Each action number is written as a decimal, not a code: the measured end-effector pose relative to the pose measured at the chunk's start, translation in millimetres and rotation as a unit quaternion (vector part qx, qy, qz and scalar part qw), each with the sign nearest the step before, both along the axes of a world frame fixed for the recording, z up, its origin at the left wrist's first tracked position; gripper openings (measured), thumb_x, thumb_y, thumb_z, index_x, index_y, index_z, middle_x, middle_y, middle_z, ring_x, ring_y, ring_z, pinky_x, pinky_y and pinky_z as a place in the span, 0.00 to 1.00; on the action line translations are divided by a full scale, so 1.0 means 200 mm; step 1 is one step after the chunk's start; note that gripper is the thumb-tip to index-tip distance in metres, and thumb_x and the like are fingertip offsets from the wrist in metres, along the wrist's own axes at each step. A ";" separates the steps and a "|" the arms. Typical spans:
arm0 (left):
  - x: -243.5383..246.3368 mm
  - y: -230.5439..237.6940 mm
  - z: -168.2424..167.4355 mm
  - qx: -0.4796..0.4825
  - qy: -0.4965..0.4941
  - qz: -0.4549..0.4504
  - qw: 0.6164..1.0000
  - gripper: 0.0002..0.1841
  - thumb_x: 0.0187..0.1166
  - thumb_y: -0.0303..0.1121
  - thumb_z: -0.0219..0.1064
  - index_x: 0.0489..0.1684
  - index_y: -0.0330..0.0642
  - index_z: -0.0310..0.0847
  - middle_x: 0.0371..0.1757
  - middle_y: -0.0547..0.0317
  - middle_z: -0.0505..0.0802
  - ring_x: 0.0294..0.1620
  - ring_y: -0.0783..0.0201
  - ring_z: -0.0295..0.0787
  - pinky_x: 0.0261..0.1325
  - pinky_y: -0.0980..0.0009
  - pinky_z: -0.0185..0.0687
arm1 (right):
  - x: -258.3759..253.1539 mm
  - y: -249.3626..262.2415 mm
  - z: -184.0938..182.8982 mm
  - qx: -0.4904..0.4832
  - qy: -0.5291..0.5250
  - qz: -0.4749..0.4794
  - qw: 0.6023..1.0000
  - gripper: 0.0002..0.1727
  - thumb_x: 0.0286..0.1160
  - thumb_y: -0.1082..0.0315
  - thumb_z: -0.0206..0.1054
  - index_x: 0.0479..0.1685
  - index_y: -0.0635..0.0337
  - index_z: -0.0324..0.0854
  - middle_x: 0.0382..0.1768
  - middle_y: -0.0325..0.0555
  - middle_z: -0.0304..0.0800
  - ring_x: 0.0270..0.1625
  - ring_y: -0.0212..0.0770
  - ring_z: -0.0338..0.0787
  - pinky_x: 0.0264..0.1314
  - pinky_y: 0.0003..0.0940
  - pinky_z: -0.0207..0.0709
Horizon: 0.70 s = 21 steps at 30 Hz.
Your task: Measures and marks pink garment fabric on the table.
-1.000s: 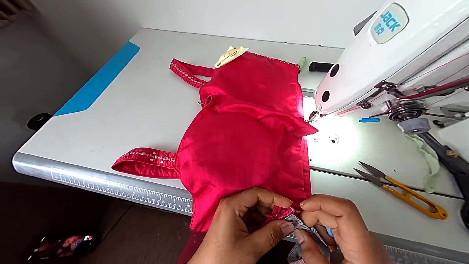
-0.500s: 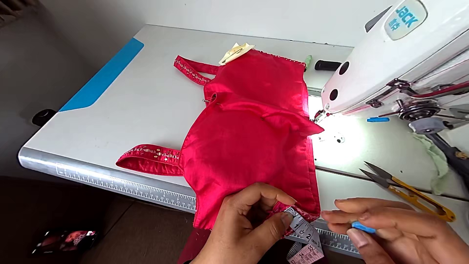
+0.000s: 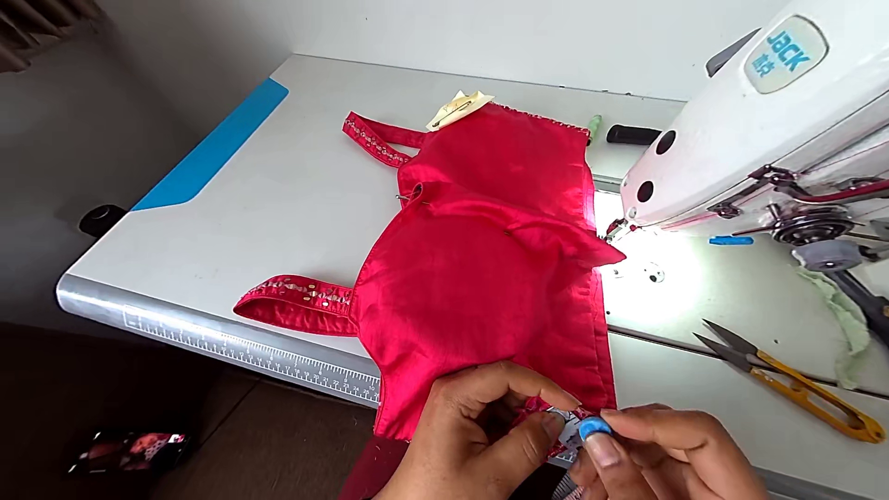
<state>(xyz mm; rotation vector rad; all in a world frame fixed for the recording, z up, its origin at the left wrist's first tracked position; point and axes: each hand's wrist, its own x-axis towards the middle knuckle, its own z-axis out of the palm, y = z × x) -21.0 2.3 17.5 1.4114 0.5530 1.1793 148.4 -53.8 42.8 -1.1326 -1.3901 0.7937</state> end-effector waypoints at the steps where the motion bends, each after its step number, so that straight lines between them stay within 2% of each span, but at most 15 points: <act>1: 0.00 0.00 0.00 0.002 0.000 0.001 1.000 0.08 0.80 0.24 0.68 0.52 0.34 0.87 0.41 0.61 0.92 0.36 0.80 0.85 0.40 0.83 0.82 | -0.01 0.00 0.00 0.001 0.007 -0.005 1.000 0.06 0.85 0.71 0.65 0.52 0.51 0.78 0.44 0.27 0.89 0.36 0.19 0.91 0.37 0.16 0.89; 6: 0.00 0.00 -0.01 0.002 -0.009 -0.010 1.000 0.07 0.81 0.24 0.67 0.52 0.33 0.86 0.42 0.60 0.93 0.37 0.79 0.86 0.40 0.83 0.83 | -0.01 0.02 0.01 -0.009 0.022 -0.005 1.000 0.05 0.84 0.74 0.64 0.49 0.53 0.77 0.42 0.29 0.87 0.33 0.19 0.89 0.35 0.17 0.89; 11: -0.02 0.01 0.00 -0.005 -0.008 -0.033 0.999 0.07 0.82 0.24 0.67 0.52 0.33 0.85 0.42 0.61 0.92 0.37 0.79 0.86 0.40 0.82 0.84 | -0.02 0.04 0.04 -0.048 0.054 -0.005 0.997 0.08 0.81 0.79 0.62 0.48 0.55 0.75 0.39 0.29 0.89 0.28 0.21 0.89 0.27 0.17 0.87; 15: -0.02 0.01 0.00 -0.002 0.003 -0.036 0.999 0.07 0.82 0.23 0.66 0.52 0.33 0.85 0.42 0.61 0.92 0.38 0.79 0.87 0.42 0.82 0.85 | -0.03 0.05 0.04 -0.040 0.036 -0.024 0.998 0.08 0.80 0.81 0.62 0.48 0.57 0.74 0.36 0.29 0.89 0.26 0.19 0.87 0.25 0.15 0.85; 17: -0.02 0.01 0.00 -0.006 -0.003 -0.041 0.999 0.07 0.82 0.24 0.67 0.52 0.33 0.85 0.42 0.61 0.92 0.38 0.78 0.88 0.42 0.81 0.86 | -0.02 0.06 0.02 -0.015 0.041 -0.036 0.998 0.07 0.83 0.77 0.62 0.50 0.54 0.75 0.38 0.28 0.90 0.26 0.19 0.87 0.25 0.14 0.84; 21: -0.02 0.01 0.01 -0.020 -0.014 -0.027 0.999 0.08 0.82 0.24 0.66 0.53 0.33 0.83 0.41 0.64 0.91 0.37 0.80 0.85 0.41 0.82 0.83 | 0.08 0.05 0.04 -0.013 0.122 -0.032 0.992 0.08 0.87 0.69 0.62 0.55 0.44 0.78 0.41 0.25 0.92 0.28 0.22 0.90 0.26 0.17 0.85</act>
